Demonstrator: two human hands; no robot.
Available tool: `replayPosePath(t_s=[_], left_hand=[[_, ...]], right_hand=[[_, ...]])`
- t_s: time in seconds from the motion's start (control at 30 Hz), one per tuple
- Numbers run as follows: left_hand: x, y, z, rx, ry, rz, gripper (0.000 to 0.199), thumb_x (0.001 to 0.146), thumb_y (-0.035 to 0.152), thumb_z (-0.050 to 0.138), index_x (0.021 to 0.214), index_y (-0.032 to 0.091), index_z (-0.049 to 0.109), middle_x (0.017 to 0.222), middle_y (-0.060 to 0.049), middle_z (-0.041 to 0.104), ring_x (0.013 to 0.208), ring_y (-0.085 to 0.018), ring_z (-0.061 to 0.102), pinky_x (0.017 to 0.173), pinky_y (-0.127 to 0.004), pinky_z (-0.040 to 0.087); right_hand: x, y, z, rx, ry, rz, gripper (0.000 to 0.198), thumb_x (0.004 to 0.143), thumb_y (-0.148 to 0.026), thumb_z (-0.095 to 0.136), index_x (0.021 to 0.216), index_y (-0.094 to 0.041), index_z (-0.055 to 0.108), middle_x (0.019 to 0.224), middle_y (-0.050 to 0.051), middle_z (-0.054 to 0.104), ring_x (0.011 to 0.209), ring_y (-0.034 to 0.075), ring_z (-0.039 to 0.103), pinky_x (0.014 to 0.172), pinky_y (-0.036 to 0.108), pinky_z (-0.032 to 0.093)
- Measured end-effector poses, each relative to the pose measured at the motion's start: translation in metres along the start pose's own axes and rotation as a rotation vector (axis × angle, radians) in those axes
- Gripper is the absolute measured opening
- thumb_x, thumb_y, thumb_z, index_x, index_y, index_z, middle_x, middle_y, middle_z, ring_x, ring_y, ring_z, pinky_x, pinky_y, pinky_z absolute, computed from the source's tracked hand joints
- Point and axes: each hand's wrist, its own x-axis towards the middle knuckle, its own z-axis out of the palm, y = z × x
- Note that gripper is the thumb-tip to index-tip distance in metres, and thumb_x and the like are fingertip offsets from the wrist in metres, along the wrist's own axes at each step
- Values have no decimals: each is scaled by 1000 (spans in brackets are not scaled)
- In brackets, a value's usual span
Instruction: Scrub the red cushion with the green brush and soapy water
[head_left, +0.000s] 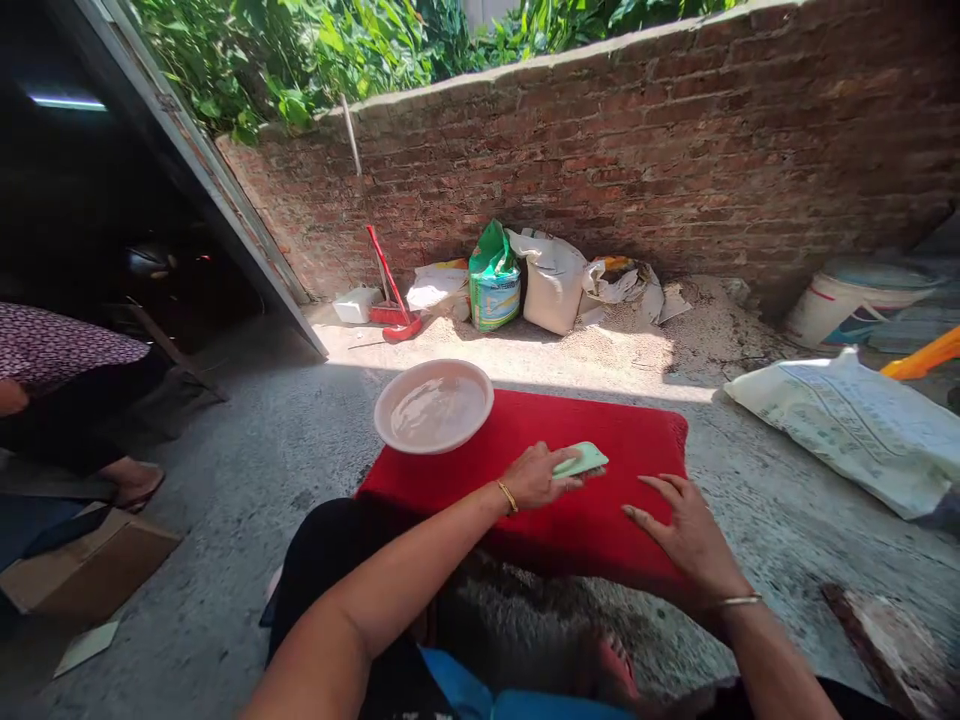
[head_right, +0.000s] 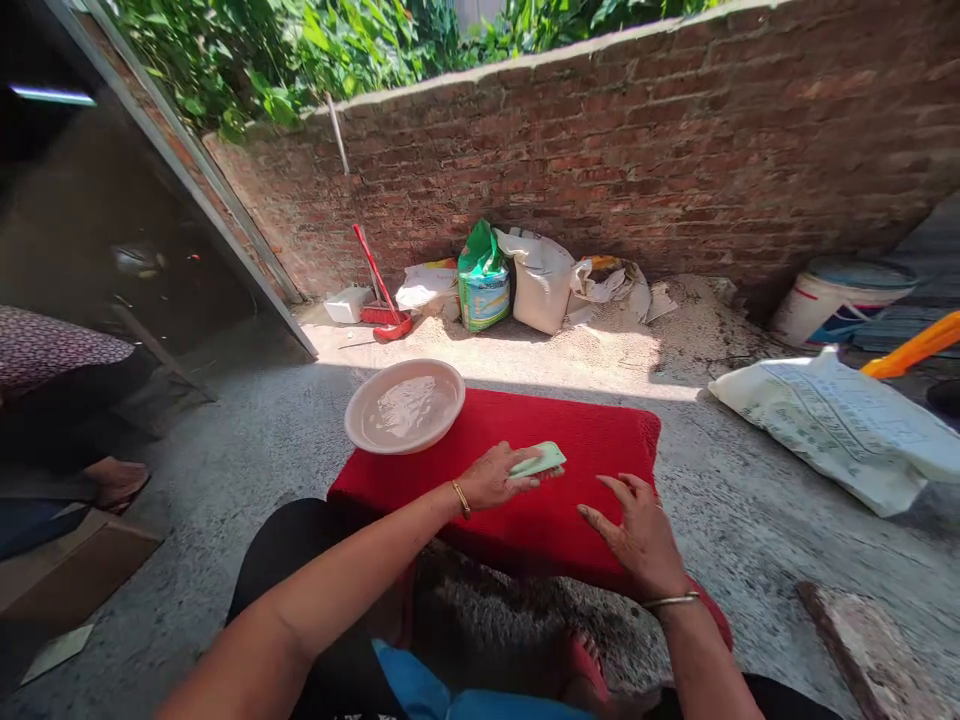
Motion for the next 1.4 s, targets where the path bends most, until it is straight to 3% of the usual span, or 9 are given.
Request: replayPosePath(t_s=[0.1, 0.2, 0.33, 0.7, 0.8, 0.93, 1.07, 1.27, 1.4], left_hand=[[28, -18, -12, -37, 225, -346, 54, 90, 55, 48, 139, 34, 49, 109, -11, 60, 103, -25, 60, 91, -36, 46], [59, -34, -18, -34, 290, -549, 52, 91, 47, 46, 140, 29, 48, 114, -13, 62, 108, -27, 59, 93, -37, 45], [87, -51, -15, -26, 314, -708, 46, 92, 36, 41, 135, 23, 52, 113, -12, 66, 109, -27, 60, 91, -36, 46], [117, -40, 8, 76, 440, -913, 47, 85, 30, 48, 130, 17, 55, 126, -21, 54, 114, -31, 54, 88, -40, 44], [138, -2, 41, 95, 386, -848, 54, 86, 38, 48, 138, 24, 48, 133, -17, 50, 118, -29, 50, 96, -41, 40], [152, 81, 98, 99, 207, -436, 60, 85, 47, 49, 140, 26, 46, 140, -17, 45, 123, -31, 44, 103, -48, 32], [143, 128, 107, 69, 155, -82, 55, 85, 56, 45, 136, 34, 49, 127, -12, 52, 113, -28, 49, 99, -47, 35], [149, 47, 40, 121, 279, -493, 51, 88, 52, 43, 134, 30, 53, 131, -16, 50, 116, -32, 49, 95, -46, 36], [162, 7, 30, 146, 367, -704, 46, 88, 44, 46, 127, 24, 57, 126, -18, 53, 112, -33, 51, 94, -49, 36]], right_hand=[[-8, 28, 9, -190, -37, 411, 65, 83, -63, 45, 127, -18, 60, 132, 21, 49, 118, 40, 52, 97, 56, 42], [-19, 39, 21, -186, -136, 591, 74, 85, -67, 37, 142, -22, 47, 137, 21, 47, 120, 40, 52, 95, 58, 43], [-26, 42, 31, -72, -188, 548, 76, 89, -61, 32, 151, -18, 30, 139, 21, 48, 124, 35, 52, 98, 53, 42], [-30, 57, 52, -104, -94, 470, 65, 87, -52, 40, 143, -19, 43, 128, 21, 56, 114, 37, 59, 88, 53, 49], [-30, 49, 48, -161, -111, 483, 69, 89, -53, 39, 146, -15, 38, 123, 24, 57, 111, 37, 60, 88, 52, 48], [-22, 39, 35, -202, -205, 542, 72, 92, -58, 30, 149, -14, 32, 114, 23, 59, 107, 36, 63, 86, 50, 49], [-17, 28, 22, -233, -292, 561, 70, 95, -58, 23, 150, -16, 30, 106, 19, 61, 102, 34, 65, 84, 46, 50], [-17, 20, 20, -324, -266, 537, 66, 97, -51, 31, 150, -11, 31, 113, 23, 59, 98, 33, 66, 84, 44, 49], [-17, 19, 21, -330, -248, 523, 65, 98, -50, 32, 149, -11, 32, 111, 22, 60, 96, 32, 66, 84, 43, 49]])
